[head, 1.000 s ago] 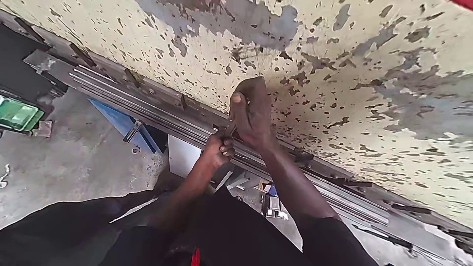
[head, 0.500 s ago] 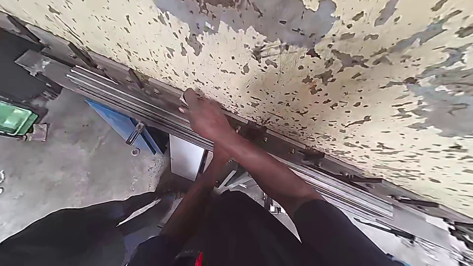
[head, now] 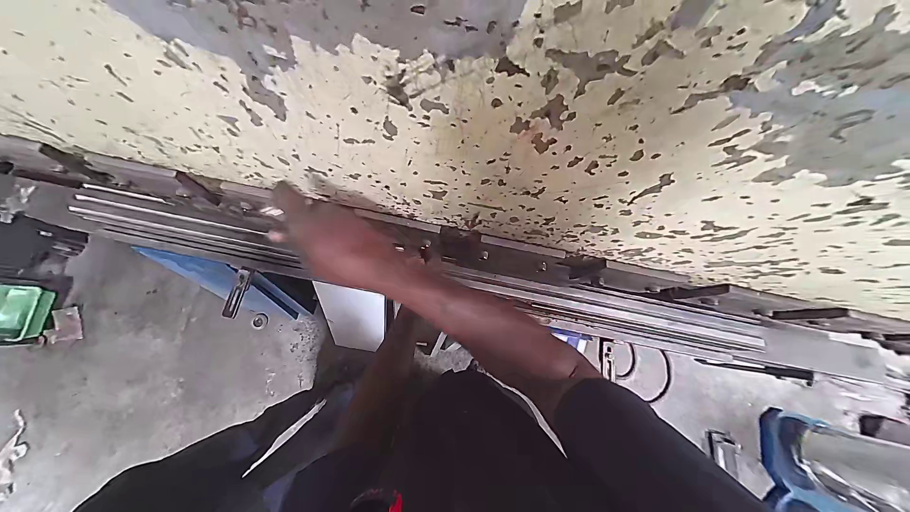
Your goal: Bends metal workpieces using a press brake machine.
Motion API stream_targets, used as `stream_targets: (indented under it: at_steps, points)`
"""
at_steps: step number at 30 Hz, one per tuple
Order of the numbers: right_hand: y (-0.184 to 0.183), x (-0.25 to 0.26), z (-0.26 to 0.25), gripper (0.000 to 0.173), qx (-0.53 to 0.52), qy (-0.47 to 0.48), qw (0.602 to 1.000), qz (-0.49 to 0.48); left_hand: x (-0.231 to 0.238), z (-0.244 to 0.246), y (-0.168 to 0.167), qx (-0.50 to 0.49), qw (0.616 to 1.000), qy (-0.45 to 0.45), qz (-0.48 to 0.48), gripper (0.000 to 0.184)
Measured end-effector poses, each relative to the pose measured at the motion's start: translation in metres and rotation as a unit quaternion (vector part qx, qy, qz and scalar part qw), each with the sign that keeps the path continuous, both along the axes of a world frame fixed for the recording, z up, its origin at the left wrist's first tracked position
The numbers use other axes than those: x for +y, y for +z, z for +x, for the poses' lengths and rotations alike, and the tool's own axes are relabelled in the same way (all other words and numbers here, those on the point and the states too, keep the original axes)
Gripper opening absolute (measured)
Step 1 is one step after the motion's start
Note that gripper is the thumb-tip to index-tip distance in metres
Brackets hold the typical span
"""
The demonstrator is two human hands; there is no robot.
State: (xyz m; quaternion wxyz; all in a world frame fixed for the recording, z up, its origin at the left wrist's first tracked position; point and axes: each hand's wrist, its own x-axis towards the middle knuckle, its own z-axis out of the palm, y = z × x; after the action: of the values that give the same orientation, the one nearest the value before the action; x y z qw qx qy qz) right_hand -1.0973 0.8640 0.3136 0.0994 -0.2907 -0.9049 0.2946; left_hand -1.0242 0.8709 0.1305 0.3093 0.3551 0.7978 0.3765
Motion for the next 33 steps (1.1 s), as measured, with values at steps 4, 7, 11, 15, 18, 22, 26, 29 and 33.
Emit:
stream_targets:
  at_steps: [4,7,11,15,18,22,26,29,33]
  points:
    - [0.006,-0.025,-0.026,0.051,0.032,0.099,0.993,0.055,-0.008,-0.004,-0.008,0.118,0.982,-0.107,-0.102,0.057]
    - [0.020,-0.043,0.002,0.038,0.022,0.155,0.988,0.007,-0.008,-0.003,-0.028,0.180,0.976,-0.100,-0.067,0.058]
    - [0.013,-0.061,0.066,0.031,0.016,0.114,0.993,-0.036,-0.021,-0.006,-0.021,0.242,0.959,-0.143,-0.047,0.056]
    - [-0.012,-0.077,0.147,0.026,0.044,0.042,0.996,-0.068,-0.007,0.007,-0.043,0.310,0.945,-0.097,0.037,0.057]
    - [-0.030,-0.095,0.217,0.032,0.061,-0.041,0.993,-0.096,-0.020,0.005,-0.044,0.248,0.960,-0.105,0.071,0.060]
    - [-0.060,-0.122,0.319,0.034,0.113,-0.176,0.968,-0.136,-0.080,0.007,-0.052,0.182,0.948,-0.131,0.227,0.042]
    - [-0.102,-0.149,0.411,0.040,0.186,-0.288,0.923,-0.173,-0.143,0.063,-0.030,0.234,0.918,-0.227,0.224,0.036]
    - [-0.123,-0.164,0.473,0.045,0.165,-0.270,0.928,-0.197,-0.170,0.147,-0.003,0.258,0.874,-0.387,0.138,0.030]
    - [-0.140,-0.182,0.572,0.049,0.084,-0.258,0.922,-0.275,-0.195,0.277,-0.003,0.330,0.780,-0.521,0.103,0.021]
